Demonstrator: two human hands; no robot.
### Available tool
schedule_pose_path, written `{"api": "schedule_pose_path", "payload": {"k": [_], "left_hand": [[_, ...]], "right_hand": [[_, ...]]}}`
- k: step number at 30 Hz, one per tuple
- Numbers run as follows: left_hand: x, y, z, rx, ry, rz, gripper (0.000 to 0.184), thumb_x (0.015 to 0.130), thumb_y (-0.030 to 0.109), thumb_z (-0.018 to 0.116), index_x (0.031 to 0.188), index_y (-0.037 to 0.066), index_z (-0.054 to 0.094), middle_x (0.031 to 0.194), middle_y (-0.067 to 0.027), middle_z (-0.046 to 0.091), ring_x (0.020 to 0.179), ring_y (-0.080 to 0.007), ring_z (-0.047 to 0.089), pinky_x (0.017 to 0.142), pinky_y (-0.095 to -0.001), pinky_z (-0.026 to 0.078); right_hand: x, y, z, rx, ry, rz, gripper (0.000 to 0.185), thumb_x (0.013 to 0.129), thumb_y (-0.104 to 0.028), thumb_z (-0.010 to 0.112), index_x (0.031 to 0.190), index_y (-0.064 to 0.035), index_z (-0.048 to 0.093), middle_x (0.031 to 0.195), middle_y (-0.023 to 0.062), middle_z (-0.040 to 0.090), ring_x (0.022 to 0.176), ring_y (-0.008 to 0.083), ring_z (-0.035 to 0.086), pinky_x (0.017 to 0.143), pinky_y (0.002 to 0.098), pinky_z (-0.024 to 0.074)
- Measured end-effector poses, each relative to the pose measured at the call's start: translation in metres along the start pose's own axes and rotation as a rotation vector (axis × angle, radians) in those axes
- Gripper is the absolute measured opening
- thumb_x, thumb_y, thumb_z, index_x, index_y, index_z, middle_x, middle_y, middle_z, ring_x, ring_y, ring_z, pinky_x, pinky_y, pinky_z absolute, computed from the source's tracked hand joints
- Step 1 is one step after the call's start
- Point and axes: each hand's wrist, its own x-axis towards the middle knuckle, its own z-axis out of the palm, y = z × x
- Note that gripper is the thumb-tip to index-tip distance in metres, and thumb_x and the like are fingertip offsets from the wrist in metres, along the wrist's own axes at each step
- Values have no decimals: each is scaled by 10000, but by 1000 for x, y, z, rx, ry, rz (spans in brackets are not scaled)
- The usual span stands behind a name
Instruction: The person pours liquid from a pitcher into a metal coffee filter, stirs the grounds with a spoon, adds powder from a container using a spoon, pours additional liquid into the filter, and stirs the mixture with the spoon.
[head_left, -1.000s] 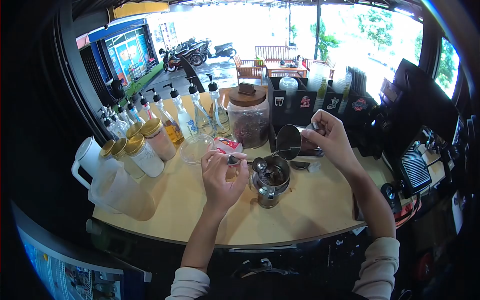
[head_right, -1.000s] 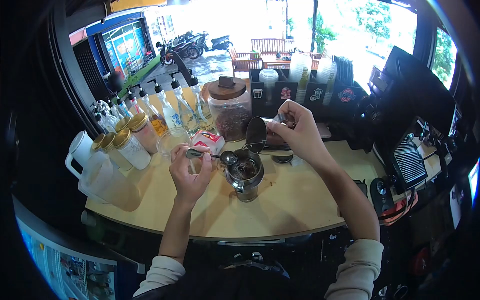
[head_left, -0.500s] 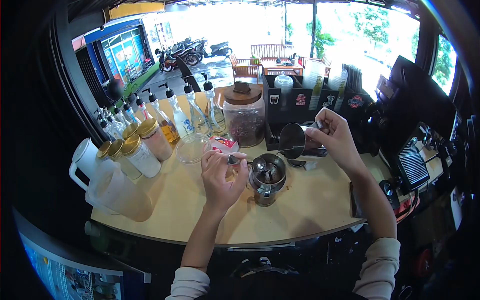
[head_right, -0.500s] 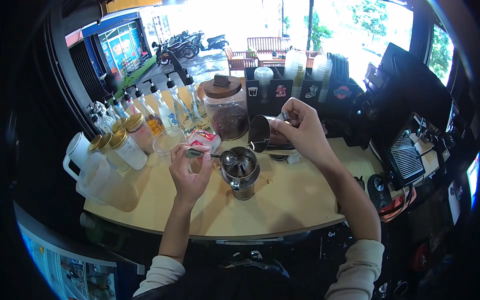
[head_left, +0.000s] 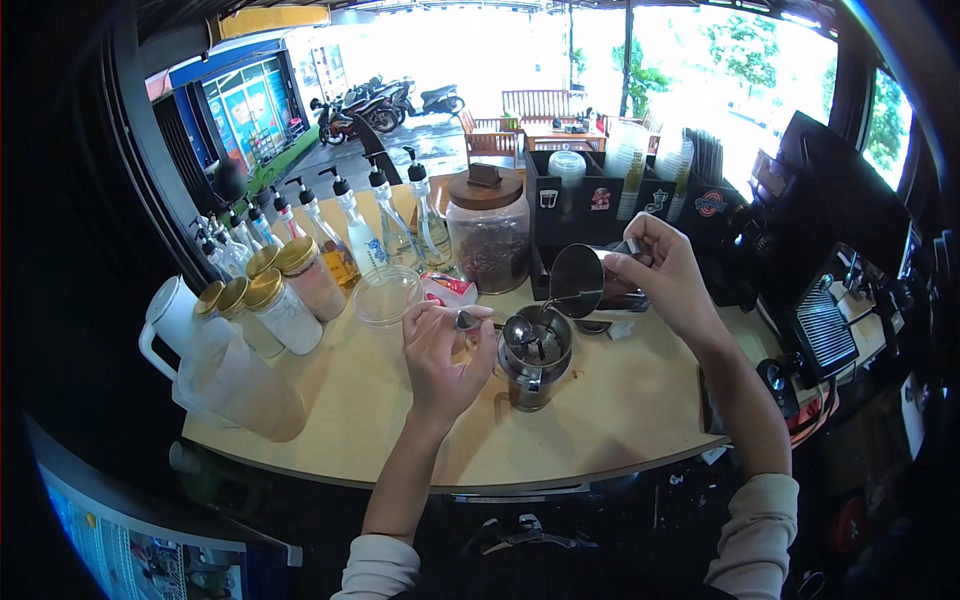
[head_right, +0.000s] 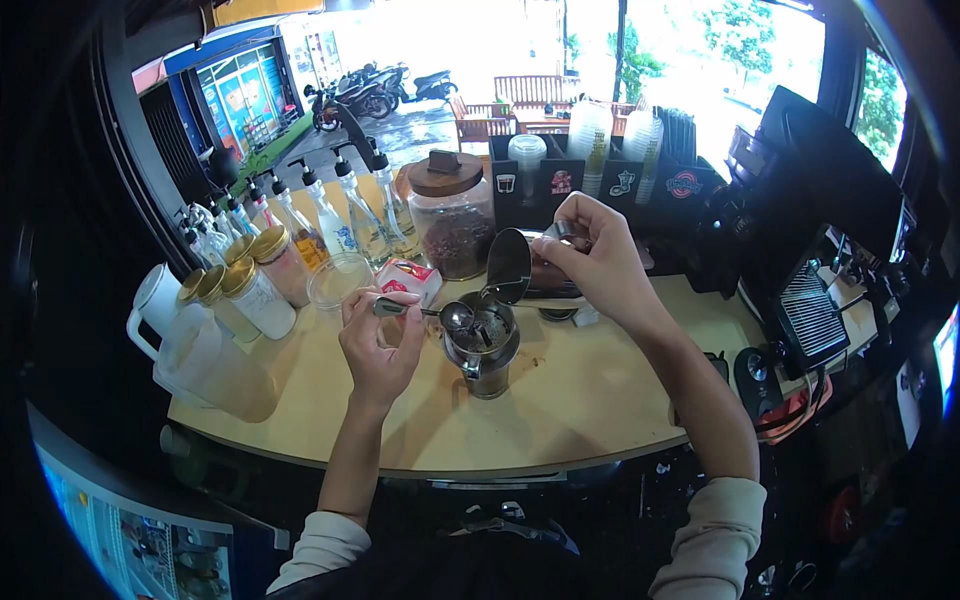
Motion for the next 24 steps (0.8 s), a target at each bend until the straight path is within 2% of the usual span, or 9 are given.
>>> {"api": "schedule_pose_path", "payload": {"k": [14,24], "left_hand": [[-1,2,1,-1,3,17,90,785,89,681,873,101,664,642,20,529,573,-147,483,825,-343,394],[-2,4,1,-7,17,27,82,786,83,676,866,95,663,648,10,536,593,-154,499,832,-346,392]], "right_hand": [[-5,-10,-10,-66,52,-39,207,824,5,648,787,-56,454,683,-79,379,604,-24,329,507,158,322],[-7,-3,-13,-37,63,-56,223,823,-10,655,778,-68,444,682,-80,361,613,-25,326,500,166,274]]}}
